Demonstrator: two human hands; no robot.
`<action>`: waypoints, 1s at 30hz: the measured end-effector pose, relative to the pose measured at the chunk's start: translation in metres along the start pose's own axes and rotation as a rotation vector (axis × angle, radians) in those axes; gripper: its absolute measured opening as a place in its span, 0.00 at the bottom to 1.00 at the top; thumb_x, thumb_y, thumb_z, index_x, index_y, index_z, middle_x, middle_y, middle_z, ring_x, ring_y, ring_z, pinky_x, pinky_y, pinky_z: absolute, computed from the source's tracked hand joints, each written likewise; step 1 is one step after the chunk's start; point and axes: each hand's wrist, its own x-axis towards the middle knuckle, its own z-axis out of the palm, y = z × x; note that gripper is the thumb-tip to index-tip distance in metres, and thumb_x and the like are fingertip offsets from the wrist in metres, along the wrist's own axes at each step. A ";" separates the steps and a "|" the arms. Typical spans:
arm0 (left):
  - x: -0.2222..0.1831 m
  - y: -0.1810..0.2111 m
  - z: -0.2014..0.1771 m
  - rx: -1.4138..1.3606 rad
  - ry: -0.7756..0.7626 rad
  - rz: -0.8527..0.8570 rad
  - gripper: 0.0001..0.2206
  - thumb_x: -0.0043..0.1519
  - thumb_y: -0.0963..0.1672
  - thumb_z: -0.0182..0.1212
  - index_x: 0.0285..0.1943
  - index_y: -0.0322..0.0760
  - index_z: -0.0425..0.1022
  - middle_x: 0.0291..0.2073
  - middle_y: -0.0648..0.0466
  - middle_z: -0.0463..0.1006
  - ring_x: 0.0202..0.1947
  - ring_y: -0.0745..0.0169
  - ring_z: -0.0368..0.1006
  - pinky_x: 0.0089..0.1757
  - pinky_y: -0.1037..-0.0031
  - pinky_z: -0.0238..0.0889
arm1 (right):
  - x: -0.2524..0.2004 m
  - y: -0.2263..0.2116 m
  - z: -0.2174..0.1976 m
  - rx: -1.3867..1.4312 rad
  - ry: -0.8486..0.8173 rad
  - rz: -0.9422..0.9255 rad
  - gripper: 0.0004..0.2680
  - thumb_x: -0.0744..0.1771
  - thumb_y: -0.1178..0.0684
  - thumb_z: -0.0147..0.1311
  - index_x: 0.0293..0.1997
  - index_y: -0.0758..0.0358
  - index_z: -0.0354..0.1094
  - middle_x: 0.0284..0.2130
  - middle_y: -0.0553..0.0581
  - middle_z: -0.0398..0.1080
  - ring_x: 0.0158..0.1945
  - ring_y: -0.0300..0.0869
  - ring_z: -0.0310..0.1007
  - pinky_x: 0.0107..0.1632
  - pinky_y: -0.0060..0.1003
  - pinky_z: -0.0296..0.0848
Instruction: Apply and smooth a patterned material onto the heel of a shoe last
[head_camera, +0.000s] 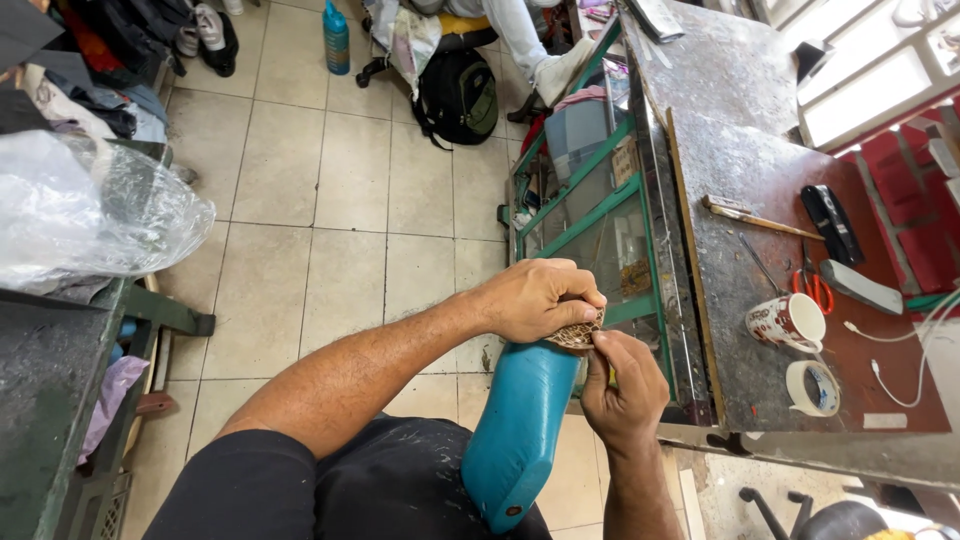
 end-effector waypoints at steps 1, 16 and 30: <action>-0.001 0.001 -0.003 -0.012 0.005 0.022 0.09 0.67 0.50 0.53 0.46 0.53 0.80 0.41 0.61 0.82 0.46 0.62 0.74 0.44 0.66 0.66 | 0.001 0.001 0.001 0.028 -0.005 -0.064 0.08 0.66 0.67 0.54 0.49 0.70 0.70 0.43 0.68 0.76 0.46 0.53 0.79 0.50 0.40 0.82; -0.003 -0.002 -0.006 -0.059 -0.049 0.040 0.11 0.66 0.50 0.55 0.50 0.47 0.79 0.43 0.57 0.82 0.46 0.60 0.75 0.46 0.64 0.66 | 0.000 0.007 0.010 0.215 0.075 0.142 0.03 0.70 0.62 0.54 0.45 0.68 0.72 0.38 0.64 0.74 0.42 0.51 0.75 0.46 0.41 0.75; -0.016 -0.001 -0.005 -0.077 -0.027 0.043 0.13 0.65 0.50 0.58 0.54 0.47 0.80 0.41 0.56 0.80 0.41 0.60 0.75 0.44 0.67 0.66 | -0.001 0.011 0.014 0.751 -0.067 0.275 0.05 0.69 0.50 0.58 0.48 0.53 0.69 0.64 0.68 0.61 0.68 0.53 0.65 0.67 0.45 0.71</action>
